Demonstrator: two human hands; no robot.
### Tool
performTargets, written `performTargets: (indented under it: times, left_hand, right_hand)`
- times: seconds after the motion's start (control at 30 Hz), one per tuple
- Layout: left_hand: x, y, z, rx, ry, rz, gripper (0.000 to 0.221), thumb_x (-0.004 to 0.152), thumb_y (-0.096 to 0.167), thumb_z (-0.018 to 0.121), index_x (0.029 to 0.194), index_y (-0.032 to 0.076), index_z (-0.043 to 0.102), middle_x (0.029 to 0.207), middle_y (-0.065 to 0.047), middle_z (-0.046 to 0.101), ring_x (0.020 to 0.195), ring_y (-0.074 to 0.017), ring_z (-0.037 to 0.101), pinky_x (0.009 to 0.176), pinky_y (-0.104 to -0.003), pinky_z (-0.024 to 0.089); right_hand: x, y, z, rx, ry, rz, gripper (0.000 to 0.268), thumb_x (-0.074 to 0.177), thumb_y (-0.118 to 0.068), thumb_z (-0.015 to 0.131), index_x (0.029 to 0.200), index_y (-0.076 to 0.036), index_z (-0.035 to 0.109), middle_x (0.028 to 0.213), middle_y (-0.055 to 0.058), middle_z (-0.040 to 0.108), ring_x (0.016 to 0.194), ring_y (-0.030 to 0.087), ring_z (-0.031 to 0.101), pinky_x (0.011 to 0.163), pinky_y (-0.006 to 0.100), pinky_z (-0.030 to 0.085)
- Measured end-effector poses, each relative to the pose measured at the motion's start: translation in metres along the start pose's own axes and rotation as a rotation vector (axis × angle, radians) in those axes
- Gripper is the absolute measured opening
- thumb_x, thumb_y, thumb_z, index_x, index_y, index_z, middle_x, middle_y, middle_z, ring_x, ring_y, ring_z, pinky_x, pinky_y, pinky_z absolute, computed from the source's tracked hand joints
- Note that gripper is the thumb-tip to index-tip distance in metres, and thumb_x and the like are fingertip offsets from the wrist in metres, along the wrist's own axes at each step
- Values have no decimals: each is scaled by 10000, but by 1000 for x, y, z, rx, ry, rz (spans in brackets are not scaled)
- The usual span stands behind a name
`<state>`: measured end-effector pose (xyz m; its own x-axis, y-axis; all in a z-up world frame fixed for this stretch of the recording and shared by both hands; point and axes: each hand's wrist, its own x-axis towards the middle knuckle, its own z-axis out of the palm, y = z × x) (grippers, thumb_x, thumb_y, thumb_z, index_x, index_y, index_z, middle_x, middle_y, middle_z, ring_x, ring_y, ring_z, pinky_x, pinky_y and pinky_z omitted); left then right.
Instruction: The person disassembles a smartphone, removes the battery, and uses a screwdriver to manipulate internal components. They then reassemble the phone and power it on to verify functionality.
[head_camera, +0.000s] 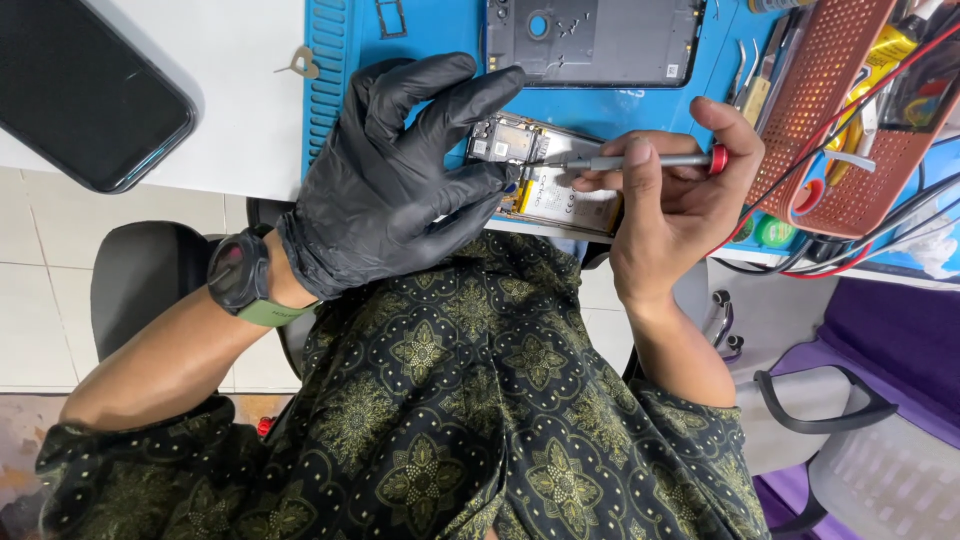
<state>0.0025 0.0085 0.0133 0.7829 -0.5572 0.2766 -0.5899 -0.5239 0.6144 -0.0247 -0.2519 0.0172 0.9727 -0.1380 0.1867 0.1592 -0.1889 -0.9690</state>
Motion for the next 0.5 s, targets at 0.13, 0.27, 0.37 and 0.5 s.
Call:
performTargets:
  times: [0.13, 0.27, 0.37, 0.5]
  left_hand:
    - [0, -3, 1, 26, 38, 100, 232, 1258, 324, 718, 1117, 237, 881, 1743, -91, 452, 1546, -393, 427, 1226, -651, 390]
    - [1, -1, 0, 11, 15, 43, 258, 1241, 356, 719, 1402, 182, 821, 1723, -89, 440, 1515, -388, 414, 1247, -626, 382]
    - [0, -2, 0, 22, 21, 54, 204, 1236, 340, 730, 1335, 173, 791, 1719, -110, 450, 1521, -395, 423, 1230, -637, 396]
    - [1, -3, 0, 44, 29, 94, 270, 1238, 304, 733, 998, 234, 834, 1740, -94, 471, 1537, -393, 452, 1204, -642, 406]
  right_hand:
    - [1, -1, 1, -17, 10, -10, 296, 1223, -8, 599, 1437, -63, 402, 966, 301, 641, 844, 354, 725, 728, 478, 737]
    - [-1, 0, 1, -25, -1, -36, 307, 1225, -17, 605, 1451, -54, 401, 987, 315, 659, 815, 376, 740, 721, 476, 734]
    - [-2, 1, 2, -30, 15, -75, 307, 1224, -32, 604, 1453, -53, 402, 983, 316, 660, 784, 383, 734, 689, 479, 724]
    - [-1, 1, 2, -111, 3, -279, 302, 1210, 12, 588, 1447, -81, 424, 881, 283, 681, 626, 375, 721, 576, 388, 608]
